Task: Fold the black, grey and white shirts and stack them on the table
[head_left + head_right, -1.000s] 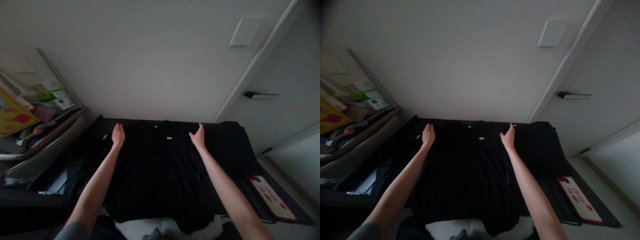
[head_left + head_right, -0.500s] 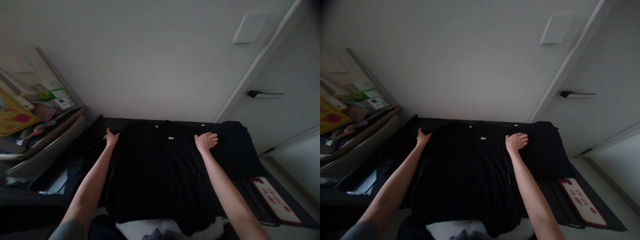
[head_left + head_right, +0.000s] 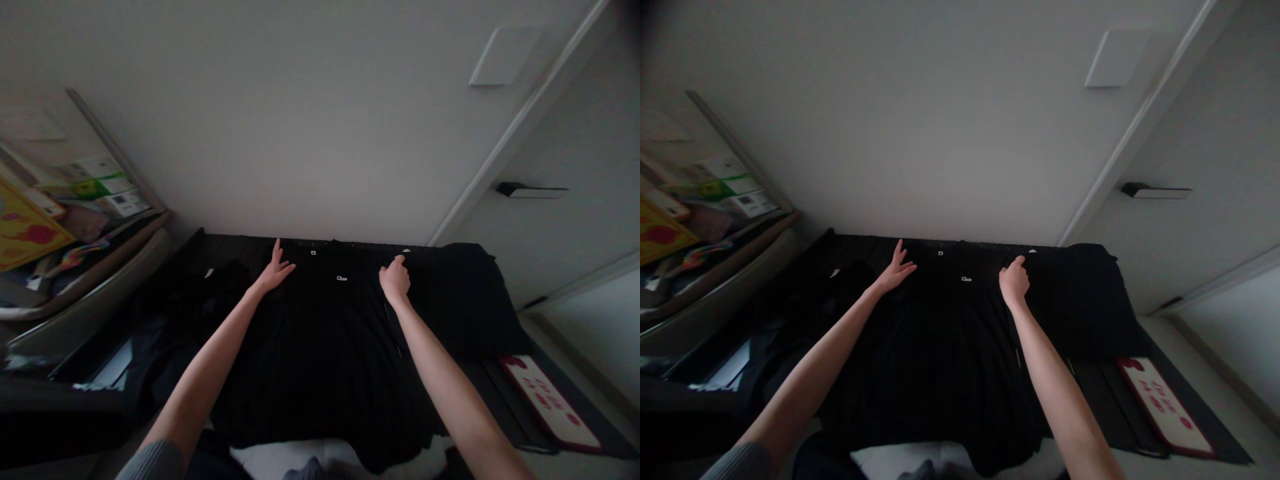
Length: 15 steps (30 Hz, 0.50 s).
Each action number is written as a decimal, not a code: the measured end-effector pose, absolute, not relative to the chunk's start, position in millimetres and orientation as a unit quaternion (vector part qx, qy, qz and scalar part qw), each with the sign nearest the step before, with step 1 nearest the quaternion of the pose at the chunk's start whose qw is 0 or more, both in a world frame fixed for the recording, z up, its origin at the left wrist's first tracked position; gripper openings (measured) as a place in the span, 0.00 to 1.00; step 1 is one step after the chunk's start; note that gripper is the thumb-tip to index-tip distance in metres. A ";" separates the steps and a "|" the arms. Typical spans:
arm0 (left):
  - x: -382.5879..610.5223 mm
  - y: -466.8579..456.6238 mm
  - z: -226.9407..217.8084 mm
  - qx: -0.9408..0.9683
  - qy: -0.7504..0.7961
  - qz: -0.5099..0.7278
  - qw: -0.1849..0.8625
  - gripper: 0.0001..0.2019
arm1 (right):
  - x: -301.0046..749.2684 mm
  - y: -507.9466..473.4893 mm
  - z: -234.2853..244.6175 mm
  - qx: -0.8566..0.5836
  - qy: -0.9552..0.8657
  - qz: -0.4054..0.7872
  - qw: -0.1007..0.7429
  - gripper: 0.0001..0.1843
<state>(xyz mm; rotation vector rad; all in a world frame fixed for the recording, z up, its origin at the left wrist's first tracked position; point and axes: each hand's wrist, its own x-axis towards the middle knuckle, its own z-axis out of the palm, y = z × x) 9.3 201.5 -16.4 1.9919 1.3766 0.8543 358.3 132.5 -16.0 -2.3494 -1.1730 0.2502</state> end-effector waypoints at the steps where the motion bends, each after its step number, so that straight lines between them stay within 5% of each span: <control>1: 13.0 202.5 -20.5 0.743 0.498 0.330 0.303 0.43 | 358.5 132.8 -16.3 -0.861 -0.432 0.097 0.251 0.23; 8: -11.6 185.6 -41.4 0.739 0.622 0.226 0.125 0.17 | 360.9 129.3 -23.4 -0.838 -0.467 0.122 0.255 0.18; 15: 10.3 141.4 -56.1 0.720 0.684 0.113 0.007 0.24 | 344.9 134.6 -29.0 -0.808 -0.497 0.155 0.277 0.19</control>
